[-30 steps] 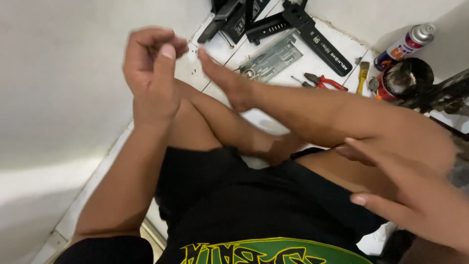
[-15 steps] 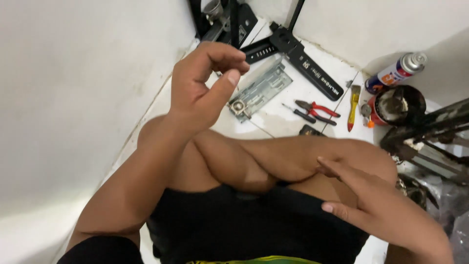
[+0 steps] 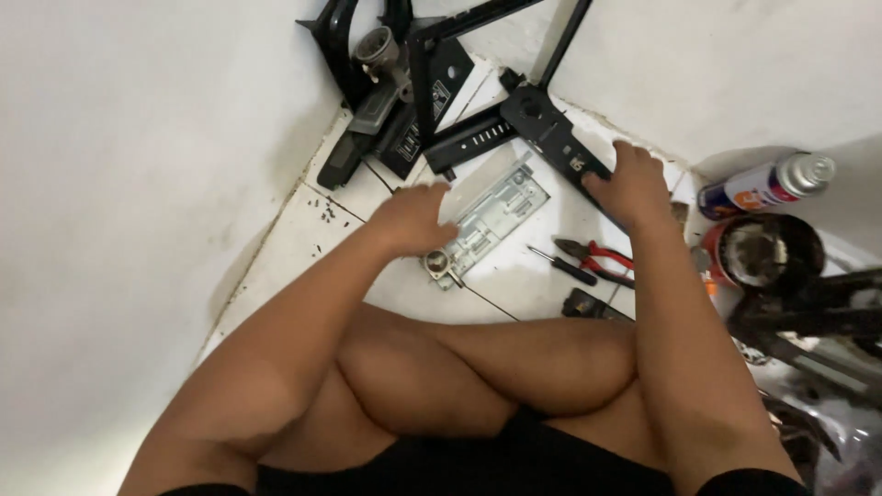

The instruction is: Mounting a metal internal frame into a plastic housing for a portable tool

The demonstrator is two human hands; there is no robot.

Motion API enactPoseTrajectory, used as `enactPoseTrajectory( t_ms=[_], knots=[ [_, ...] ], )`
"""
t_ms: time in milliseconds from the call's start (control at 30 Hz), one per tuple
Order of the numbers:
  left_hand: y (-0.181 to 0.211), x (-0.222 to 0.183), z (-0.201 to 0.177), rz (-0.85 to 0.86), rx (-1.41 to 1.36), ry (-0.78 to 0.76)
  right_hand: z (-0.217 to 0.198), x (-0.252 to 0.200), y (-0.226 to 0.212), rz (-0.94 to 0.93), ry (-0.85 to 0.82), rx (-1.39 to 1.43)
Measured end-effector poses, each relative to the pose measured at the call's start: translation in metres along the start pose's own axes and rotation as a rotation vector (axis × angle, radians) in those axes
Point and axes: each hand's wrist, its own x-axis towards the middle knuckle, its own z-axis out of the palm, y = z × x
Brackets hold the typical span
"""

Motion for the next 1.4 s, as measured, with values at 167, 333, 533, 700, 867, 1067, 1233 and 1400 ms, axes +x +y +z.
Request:
enactPoseTrajectory(
  t_ms=[167,333,533,700,867,1067,1233,1400],
  knots=[
    [-0.022,0.023,0.041,-0.074,0.152,-0.196,0.044,0.004,0.027,0.044,-0.201,-0.067],
    [-0.026,0.03,0.063,-0.034,0.154,-0.117,0.063,0.015,0.043,0.046,-0.139,-0.07],
    [-0.019,0.021,0.061,-0.04,0.042,-0.045,0.038,0.009,0.048,-0.012,-0.014,-0.069],
    [-0.032,0.028,0.075,0.023,0.05,0.012,-0.013,-0.024,0.035,-0.026,-0.026,0.088],
    [-0.047,0.041,0.075,0.087,0.082,0.081,-0.086,-0.063,0.011,0.044,-0.07,0.144],
    [-0.014,0.005,0.015,-0.045,-0.187,-0.078,-0.106,-0.076,0.021,-0.071,0.089,0.402],
    [0.008,-0.026,-0.016,-0.095,-0.631,-0.091,-0.111,-0.079,0.014,-0.207,0.255,0.664],
    [0.019,-0.036,-0.015,0.019,-1.283,-0.029,-0.107,-0.078,0.01,-0.324,0.45,0.872]
  ],
)
